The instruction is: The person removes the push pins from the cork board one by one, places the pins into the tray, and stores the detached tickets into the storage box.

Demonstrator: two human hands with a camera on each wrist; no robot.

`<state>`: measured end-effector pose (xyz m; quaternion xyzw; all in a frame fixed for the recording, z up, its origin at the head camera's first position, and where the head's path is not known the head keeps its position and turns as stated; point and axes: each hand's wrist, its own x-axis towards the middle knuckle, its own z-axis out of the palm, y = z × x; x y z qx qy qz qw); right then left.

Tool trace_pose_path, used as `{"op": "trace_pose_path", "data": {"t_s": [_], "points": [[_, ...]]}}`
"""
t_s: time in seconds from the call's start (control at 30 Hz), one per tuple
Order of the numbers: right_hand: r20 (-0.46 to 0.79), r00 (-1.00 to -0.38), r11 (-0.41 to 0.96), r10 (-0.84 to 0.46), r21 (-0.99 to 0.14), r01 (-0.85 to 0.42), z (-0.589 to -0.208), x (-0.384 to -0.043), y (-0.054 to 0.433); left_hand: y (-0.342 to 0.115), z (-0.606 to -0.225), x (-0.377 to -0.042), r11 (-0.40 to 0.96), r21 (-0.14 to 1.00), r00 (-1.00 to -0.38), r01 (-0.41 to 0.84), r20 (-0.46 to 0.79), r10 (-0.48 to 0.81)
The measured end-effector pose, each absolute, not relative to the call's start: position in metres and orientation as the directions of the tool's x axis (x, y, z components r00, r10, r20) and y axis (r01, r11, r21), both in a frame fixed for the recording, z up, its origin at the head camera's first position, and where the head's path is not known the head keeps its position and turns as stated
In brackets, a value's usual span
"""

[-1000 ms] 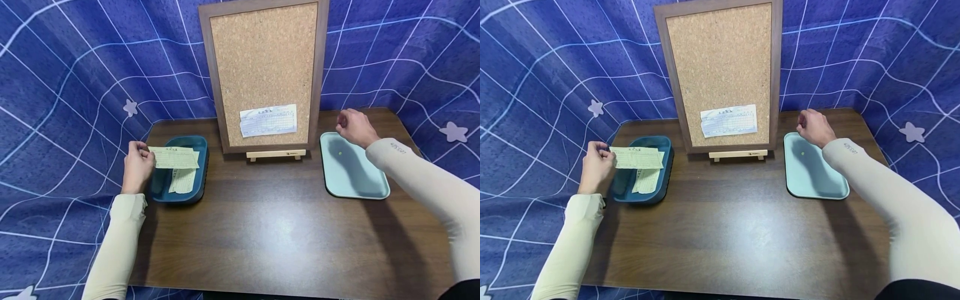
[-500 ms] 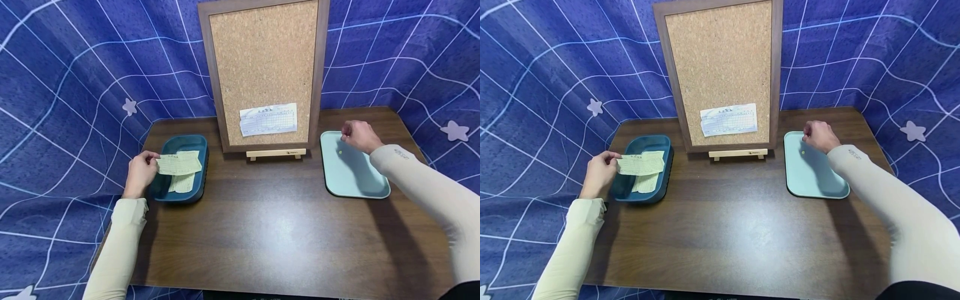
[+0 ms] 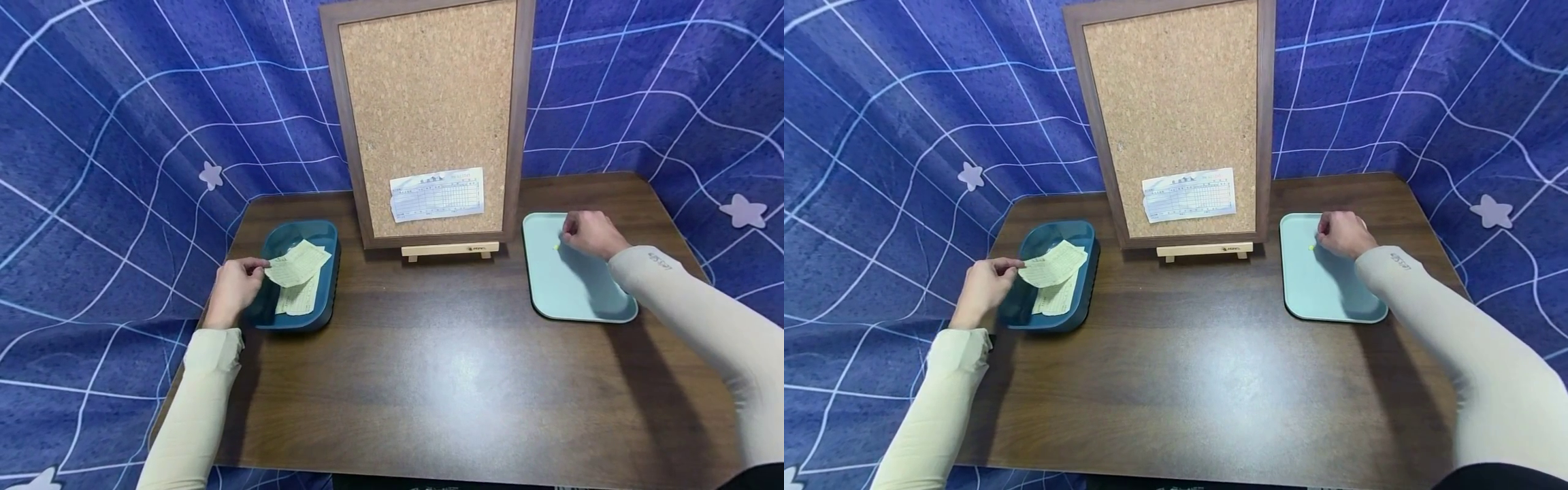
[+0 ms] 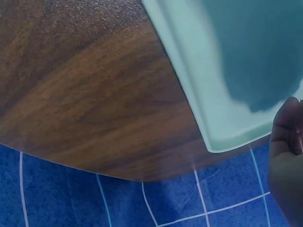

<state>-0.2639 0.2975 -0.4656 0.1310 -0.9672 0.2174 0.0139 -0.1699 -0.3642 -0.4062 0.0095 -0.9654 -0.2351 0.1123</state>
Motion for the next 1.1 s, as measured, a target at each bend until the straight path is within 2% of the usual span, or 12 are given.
{"op": "trace_pose_path", "data": {"t_s": [0.3,0.57,0.8,0.93,1.1], "points": [[0.056,-0.957,0.88,-0.286,-0.381,-0.285,-0.471,-0.262,0.299,-0.363,-0.405,-0.167,0.902,0.43,-0.989,0.026,0.143,-0.04],[0.018,-0.958,0.885,-0.285,-0.378,-0.27,-0.473,-0.262,0.3,-0.364,-0.403,-0.166,0.896,0.443,-1.0,0.004,0.019,-0.005],[-0.017,-0.953,0.881,-0.303,-0.387,-0.273,-0.462,-0.263,0.3,-0.361,-0.403,-0.169,0.899,0.436,-0.998,0.047,0.058,0.024],[0.029,-0.956,0.87,-0.292,-0.407,-0.278,-0.45,-0.263,0.297,-0.357,-0.402,-0.171,0.895,0.438,-0.995,0.079,0.088,0.045],[0.18,-0.921,0.827,-0.344,-0.407,-0.388,-0.436,-0.261,0.286,-0.352,-0.399,-0.172,0.891,0.442,-0.993,0.102,0.098,0.065]]}}
